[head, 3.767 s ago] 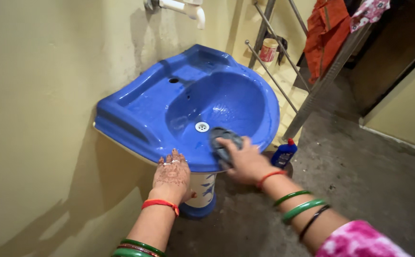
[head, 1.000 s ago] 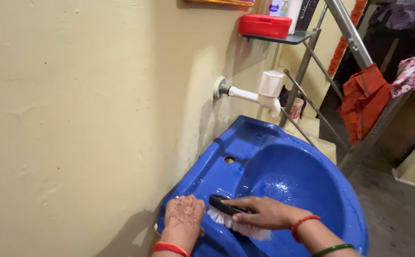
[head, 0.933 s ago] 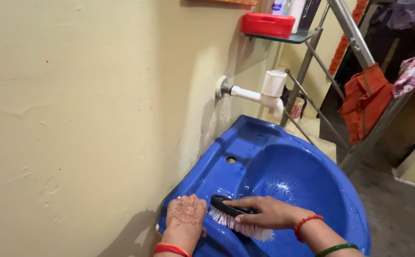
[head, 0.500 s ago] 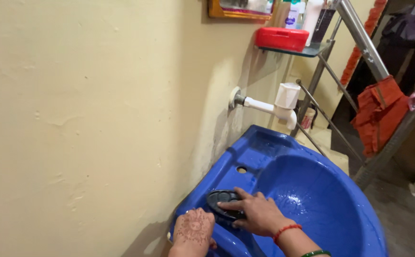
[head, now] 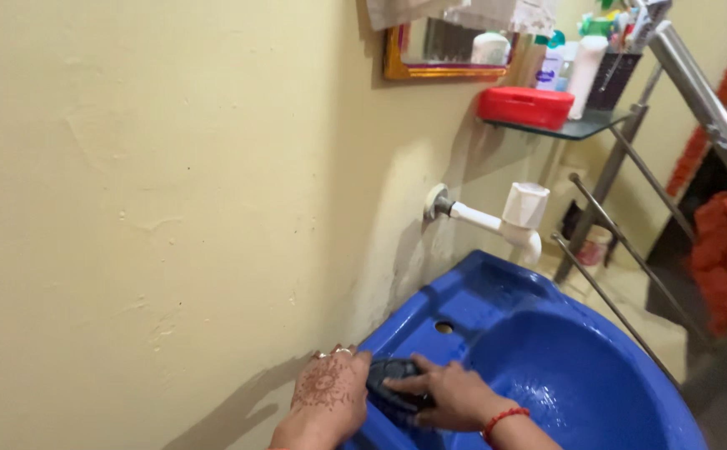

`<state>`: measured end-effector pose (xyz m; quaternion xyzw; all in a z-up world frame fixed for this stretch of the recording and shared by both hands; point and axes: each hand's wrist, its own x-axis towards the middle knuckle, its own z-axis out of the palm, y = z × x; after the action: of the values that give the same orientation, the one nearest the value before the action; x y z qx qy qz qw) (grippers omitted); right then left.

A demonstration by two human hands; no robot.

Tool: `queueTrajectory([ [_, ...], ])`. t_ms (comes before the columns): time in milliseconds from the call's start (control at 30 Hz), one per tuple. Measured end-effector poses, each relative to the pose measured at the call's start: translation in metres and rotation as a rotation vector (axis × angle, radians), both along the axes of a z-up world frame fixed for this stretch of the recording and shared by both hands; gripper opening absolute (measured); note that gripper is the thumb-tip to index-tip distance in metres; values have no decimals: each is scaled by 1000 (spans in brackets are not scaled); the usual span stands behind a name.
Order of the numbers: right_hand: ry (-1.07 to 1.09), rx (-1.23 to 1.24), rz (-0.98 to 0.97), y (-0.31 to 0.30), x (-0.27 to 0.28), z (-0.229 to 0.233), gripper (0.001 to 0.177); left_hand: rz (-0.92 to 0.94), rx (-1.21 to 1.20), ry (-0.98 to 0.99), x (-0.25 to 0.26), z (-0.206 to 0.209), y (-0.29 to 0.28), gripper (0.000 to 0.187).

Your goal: The person scrubs a blue pedestal sink using a small brush. They systematically clean the basin, the flat shelf area, and the drain, repeatedly rinsing the brush under the running tap to remove debris.

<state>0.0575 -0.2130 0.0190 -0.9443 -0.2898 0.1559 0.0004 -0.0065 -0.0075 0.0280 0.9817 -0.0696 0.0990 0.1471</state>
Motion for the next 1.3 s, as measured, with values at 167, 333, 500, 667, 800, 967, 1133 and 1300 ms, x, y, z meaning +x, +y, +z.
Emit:
queueTrajectory([
  [167, -71, -1, -150, -4, 3, 2, 72, 89, -61, 97, -17, 45, -27, 34],
  [333, -25, -3, 46, -5, 14, -9, 69, 194, -32, 116, -19, 72, -49, 37],
  [500, -48, 145, 208, -15, 37, -27, 73, 266, -36, 67, -26, 83, -74, 43],
  [667, -64, 31, -108, -38, 67, -8, 73, 347, -6, 105, -44, 95, -94, 48],
  [800, -57, 62, -117, -43, 65, -1, 74, 382, 24, 121, -48, 103, -108, 44],
  [967, -90, -9, 181, -22, 28, -13, 66, 413, 41, 194, -29, 104, -128, 42],
  [1133, -100, 54, 88, -46, 58, -19, 70, 428, 71, 216, -20, 98, -132, 45],
  [1300, -69, 80, -48, -70, 87, -10, 75, 426, 66, 212, -15, 96, -130, 47],
])
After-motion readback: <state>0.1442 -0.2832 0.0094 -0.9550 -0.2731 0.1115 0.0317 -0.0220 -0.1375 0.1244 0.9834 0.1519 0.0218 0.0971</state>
